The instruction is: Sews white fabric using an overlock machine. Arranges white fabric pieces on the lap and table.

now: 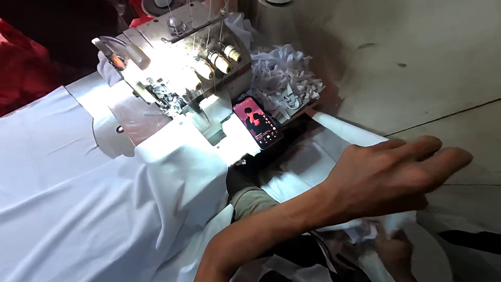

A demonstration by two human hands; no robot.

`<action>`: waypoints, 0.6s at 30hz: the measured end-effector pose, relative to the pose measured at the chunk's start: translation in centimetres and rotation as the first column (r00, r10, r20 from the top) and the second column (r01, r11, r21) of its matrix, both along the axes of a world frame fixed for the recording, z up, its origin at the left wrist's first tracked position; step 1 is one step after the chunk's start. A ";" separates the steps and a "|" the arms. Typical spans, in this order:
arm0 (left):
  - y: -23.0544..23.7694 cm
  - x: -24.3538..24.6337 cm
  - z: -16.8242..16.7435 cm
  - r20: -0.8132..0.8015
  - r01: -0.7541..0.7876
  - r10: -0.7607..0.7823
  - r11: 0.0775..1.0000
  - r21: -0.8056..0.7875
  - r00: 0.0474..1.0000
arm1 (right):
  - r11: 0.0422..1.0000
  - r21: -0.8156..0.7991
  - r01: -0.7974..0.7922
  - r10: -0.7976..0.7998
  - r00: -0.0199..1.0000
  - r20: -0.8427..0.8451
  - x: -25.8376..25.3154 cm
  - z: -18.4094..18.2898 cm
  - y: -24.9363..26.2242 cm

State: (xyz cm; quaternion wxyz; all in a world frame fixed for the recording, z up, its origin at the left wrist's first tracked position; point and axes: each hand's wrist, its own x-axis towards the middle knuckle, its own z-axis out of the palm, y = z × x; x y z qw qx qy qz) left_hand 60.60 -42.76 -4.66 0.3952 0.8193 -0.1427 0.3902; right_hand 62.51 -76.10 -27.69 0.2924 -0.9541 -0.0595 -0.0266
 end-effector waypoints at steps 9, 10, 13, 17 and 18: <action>0.8 -1.6 4.5 0.092 0.154 -0.138 0.968 -0.200 0.986 | 0.989 -0.098 -0.112 0.142 0.913 0.382 11.0 4.5 -14.0; 1.1 -1.5 5.0 0.066 0.141 -0.131 0.974 -0.178 0.989 | 0.986 0.038 -0.161 0.152 0.972 0.181 10.9 5.9 -12.7; 1.1 -0.5 5.5 0.007 0.063 -0.062 0.994 -0.093 0.998 | 0.871 0.435 -0.230 0.362 0.898 -0.251 10.8 7.9 -6.4; -0.1 1.3 4.8 -0.057 0.036 -0.036 0.999 -0.011 0.998 | 0.631 0.697 -0.342 0.562 0.821 -0.106 5.7 13.0 5.6; -0.4 1.5 4.6 -0.070 0.052 -0.052 0.999 -0.004 0.996 | 0.600 0.691 -0.404 0.579 0.815 -0.027 5.1 13.9 7.3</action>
